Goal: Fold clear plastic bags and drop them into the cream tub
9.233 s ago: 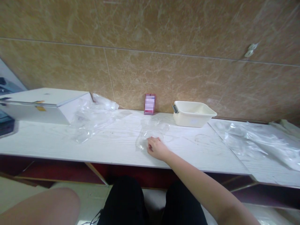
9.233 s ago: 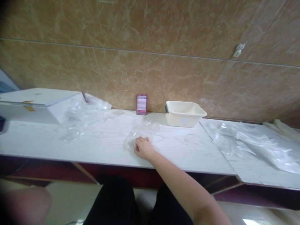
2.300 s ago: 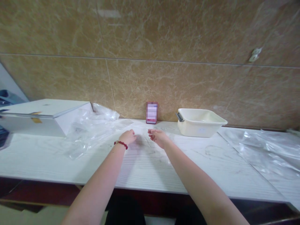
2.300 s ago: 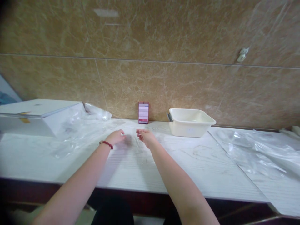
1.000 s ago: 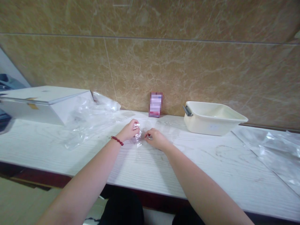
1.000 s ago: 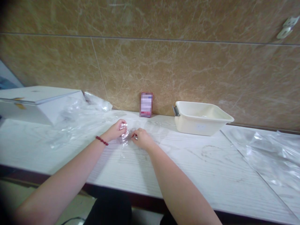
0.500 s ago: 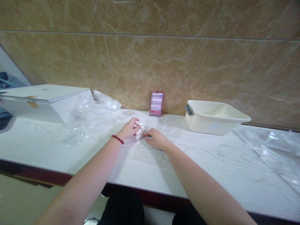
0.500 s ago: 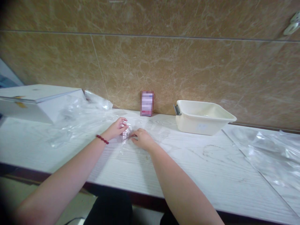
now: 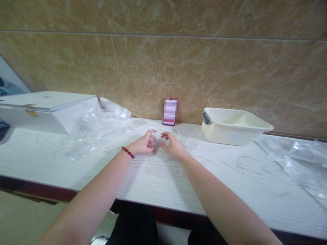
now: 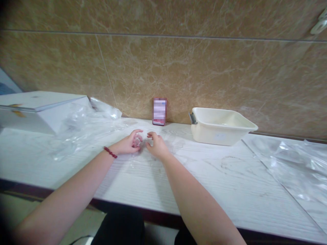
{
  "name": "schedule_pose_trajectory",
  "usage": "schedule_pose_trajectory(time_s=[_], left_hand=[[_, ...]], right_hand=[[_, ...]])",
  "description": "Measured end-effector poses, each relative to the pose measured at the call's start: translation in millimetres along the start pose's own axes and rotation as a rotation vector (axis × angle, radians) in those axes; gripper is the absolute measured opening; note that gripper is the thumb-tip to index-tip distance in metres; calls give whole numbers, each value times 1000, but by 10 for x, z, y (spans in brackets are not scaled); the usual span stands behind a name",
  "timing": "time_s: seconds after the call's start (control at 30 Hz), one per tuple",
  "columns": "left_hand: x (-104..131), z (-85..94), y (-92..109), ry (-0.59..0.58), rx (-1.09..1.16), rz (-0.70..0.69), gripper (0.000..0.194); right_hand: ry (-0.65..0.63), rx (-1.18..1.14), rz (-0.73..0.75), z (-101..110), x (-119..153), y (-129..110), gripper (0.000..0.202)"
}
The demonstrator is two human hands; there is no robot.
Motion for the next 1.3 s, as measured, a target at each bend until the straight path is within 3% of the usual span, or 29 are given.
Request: schedule_pose_trajectory(time_s=[0.17,0.37,0.47,0.63,0.73,0.93,1.13,1.3], left_hand=[[-20,-3,-18,56,-15,-16,52],[-40,-27,-12,20,-73,-26,47],[-40,-29,-9,18,-107,-24,41],[-8,26,7,-29,-69,-9,24],[8,102,-7,-14,-57,23,17],[25,198,-27,42,-266,47,22],[68,71,133,-37,-381,-14,31],[19,-51,163,-91,-435,62,17]], right_hand=[[-43,-8,10,-15,7,-18,38],[-37,-24,48,11,18,-86,45],[-27,20,71,48,9,-116,37],[-216,140,111,90,3,-80,12],[-270,222,139,115,30,-37,16],[-301,331,132,148,74,11,20],[-264,384,96,189,75,38,20],[-255,366,127,186,71,-3,18]])
Point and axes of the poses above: each hand's wrist, its own x-axis away from the middle knuckle, its own z-axis out of the back of the hand, y = z × x, the point moved 2 cm from there along -x, towards the middle knuckle, and after that the axes turned 14 degrees about -y, right-handed, at the moved point
